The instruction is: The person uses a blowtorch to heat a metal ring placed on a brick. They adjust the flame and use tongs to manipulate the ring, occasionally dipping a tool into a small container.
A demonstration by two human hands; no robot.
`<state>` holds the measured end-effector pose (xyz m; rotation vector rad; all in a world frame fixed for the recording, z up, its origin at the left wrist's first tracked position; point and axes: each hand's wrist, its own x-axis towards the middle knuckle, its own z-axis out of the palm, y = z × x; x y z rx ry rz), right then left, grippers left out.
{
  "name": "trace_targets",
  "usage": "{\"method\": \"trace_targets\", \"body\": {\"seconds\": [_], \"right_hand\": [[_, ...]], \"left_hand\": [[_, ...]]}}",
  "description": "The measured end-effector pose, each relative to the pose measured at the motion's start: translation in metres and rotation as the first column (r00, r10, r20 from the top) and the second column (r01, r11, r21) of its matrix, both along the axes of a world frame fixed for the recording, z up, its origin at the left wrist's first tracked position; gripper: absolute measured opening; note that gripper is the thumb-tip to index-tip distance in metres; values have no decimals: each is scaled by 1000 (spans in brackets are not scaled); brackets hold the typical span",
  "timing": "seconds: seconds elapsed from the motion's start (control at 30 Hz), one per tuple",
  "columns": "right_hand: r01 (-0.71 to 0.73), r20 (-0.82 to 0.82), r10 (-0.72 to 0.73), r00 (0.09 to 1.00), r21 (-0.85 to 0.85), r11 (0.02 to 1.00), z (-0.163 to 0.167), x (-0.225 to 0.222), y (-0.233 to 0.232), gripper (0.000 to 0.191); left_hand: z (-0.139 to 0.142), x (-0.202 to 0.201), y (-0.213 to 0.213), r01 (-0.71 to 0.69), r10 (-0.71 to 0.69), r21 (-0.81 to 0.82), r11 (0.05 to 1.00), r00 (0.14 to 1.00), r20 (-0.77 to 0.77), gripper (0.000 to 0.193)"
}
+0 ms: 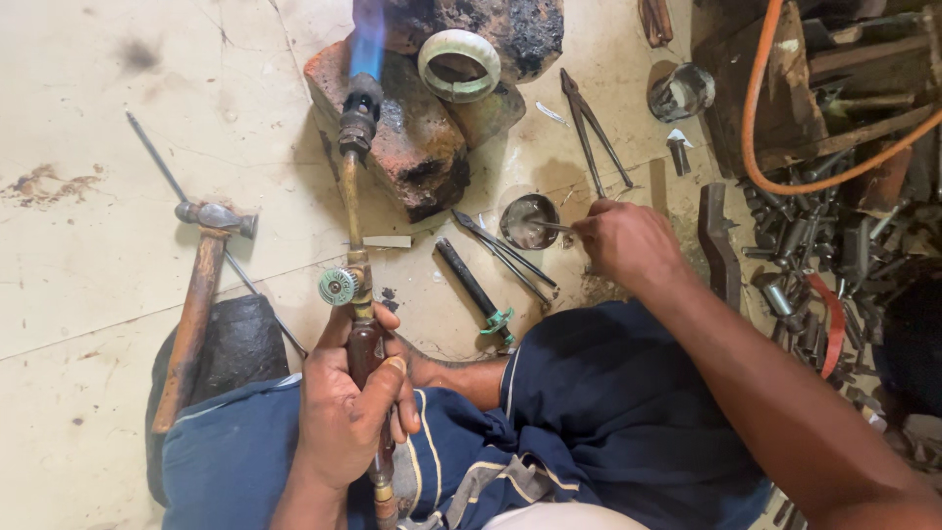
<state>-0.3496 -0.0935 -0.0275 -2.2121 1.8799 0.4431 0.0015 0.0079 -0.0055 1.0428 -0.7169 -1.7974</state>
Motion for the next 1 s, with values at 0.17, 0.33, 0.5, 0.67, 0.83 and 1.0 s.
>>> {"method": "trace_targets", "body": {"seconds": [0.17,0.33,0.5,0.67,0.83,1.0], "right_hand": [[-34,41,37,998,-58,998,0,4,3,22],[-86,62,91,994,-84,993,-3,9,-2,22],[-81,50,83,995,-53,995,-5,8,-3,23],[-71,0,71,998,3,997,-6,10,-7,24],[-14,21,13,1000,23,1000,-2,11,-8,21],[-106,86,113,990,-84,991,14,0,3,19]], "left_hand": [[2,1,0,7,-8,15,1000,999,36,34],[1,0,-1,4,-3,-12,1000,999,36,34],[1,0,-1,-2,3,-17,1000,1000,26,34],[3,0,-2,-2,2,12,1000,999,42,34],[4,0,-2,-9,9,20,1000,999,31,33],[4,0,-2,-16,16,8,1000,1000,18,33]]}}
